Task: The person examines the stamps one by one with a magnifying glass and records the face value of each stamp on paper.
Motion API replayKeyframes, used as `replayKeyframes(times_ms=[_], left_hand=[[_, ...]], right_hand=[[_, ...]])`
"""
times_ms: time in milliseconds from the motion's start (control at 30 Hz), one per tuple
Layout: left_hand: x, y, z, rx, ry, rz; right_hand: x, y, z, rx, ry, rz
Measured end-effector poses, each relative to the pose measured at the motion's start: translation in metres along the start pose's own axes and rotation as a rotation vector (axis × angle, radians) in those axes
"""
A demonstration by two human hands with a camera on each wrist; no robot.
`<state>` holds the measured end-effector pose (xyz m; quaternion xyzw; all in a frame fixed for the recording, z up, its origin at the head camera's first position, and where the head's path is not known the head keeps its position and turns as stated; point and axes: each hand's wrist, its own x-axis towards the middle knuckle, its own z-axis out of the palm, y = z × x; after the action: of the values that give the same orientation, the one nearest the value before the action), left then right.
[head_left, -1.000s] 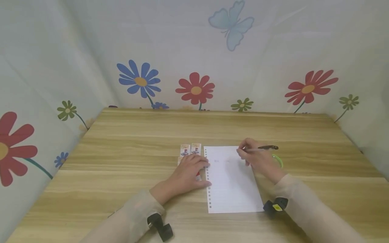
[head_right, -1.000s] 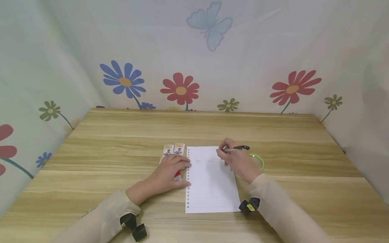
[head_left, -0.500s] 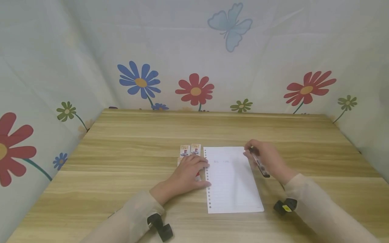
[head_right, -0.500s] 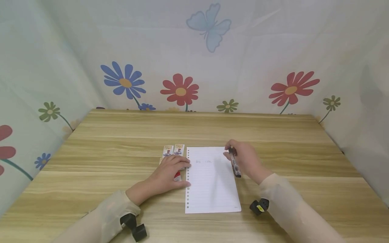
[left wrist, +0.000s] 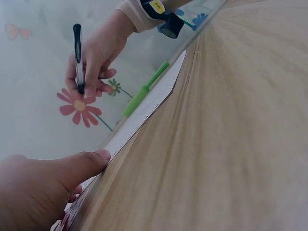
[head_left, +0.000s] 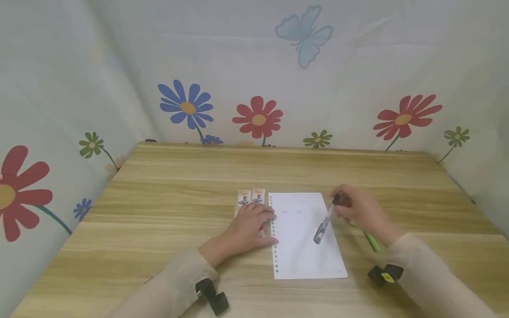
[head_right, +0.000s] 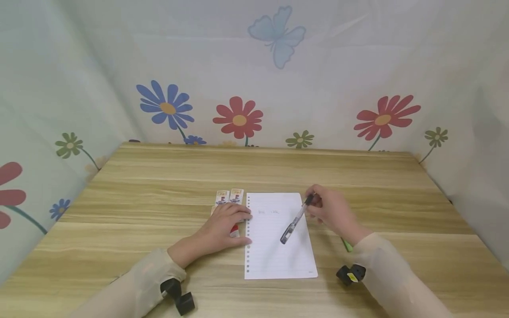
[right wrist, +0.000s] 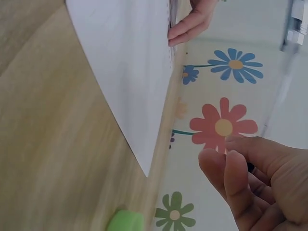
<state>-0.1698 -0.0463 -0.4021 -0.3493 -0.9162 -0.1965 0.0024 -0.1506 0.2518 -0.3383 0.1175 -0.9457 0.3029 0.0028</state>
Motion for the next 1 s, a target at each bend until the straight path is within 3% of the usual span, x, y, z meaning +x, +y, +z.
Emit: replayKeyframes(times_ms=[233,433,600,800,1000], left_hand=[[0.002,0.0,-0.001,0.001,-0.002,0.003],[0.002,-0.002,-0.002,0.001,0.005,0.012],[0.001,-0.002,-0.002,-0.005,0.008,0.012],[0.001,-0.002,-0.001,-0.006,0.009,0.013],[0.001,-0.001,-0.002,-0.01,0.002,0.006]], right_hand=[[-0.005,0.004,-0.015,0.018,-0.005,-0.051],[-0.007,0.005,-0.028,0.05,-0.011,0.003],[-0.009,0.005,-0.035,0.03,0.032,0.049],[-0.01,0.007,-0.039,0.018,0.05,0.056],[-0.01,0.008,-0.04,0.02,0.0,0.024]])
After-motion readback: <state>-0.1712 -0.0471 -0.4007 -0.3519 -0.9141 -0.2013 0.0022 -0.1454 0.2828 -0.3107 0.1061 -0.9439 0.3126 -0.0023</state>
